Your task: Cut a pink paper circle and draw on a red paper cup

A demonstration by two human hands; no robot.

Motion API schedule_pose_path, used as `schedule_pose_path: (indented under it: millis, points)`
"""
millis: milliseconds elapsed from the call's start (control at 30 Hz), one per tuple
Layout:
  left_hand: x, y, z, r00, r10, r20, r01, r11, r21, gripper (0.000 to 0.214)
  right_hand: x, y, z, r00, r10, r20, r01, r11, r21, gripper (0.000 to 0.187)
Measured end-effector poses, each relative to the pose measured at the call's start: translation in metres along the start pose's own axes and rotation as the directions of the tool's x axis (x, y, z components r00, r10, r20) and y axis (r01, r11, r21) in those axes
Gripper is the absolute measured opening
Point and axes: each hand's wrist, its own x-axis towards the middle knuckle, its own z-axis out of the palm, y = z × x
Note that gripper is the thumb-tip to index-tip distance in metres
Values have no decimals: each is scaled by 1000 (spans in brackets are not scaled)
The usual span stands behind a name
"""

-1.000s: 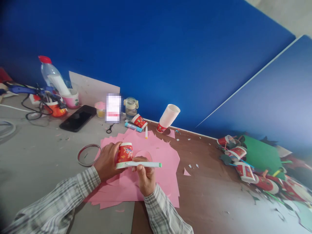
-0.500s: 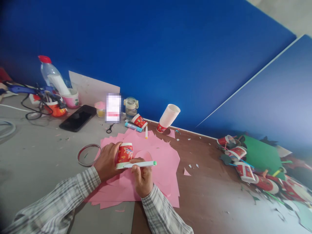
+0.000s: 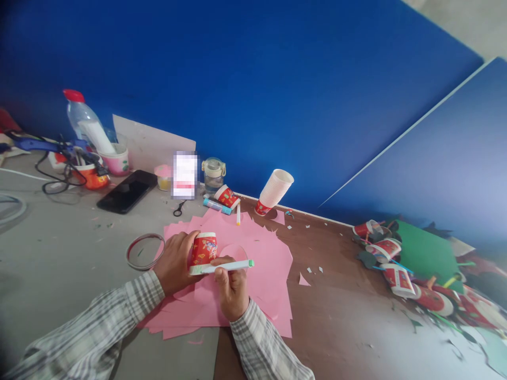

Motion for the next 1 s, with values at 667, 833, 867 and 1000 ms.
schedule_pose_path:
  millis: [667,833,867,1000]
  points:
    - [-1,-1,1,1000,24,-9,-24,1000,13,80,-2,9,2,987,114,-111,-100,986,130,29]
    - [0,1,-1,1000,16,-14,-15,1000,19,80,-2,6,1,995,73,-64,-68,994,85,29]
    - [0,2,-2,1000,16,-17,-15,1000,18,81,-1,5,0,996,66,-55,-62,996,69,29]
    - [1,3,-3,1000,13,-20,-12,1000,19,79,-1,6,-1,998,45,-33,-46,999,-22,27]
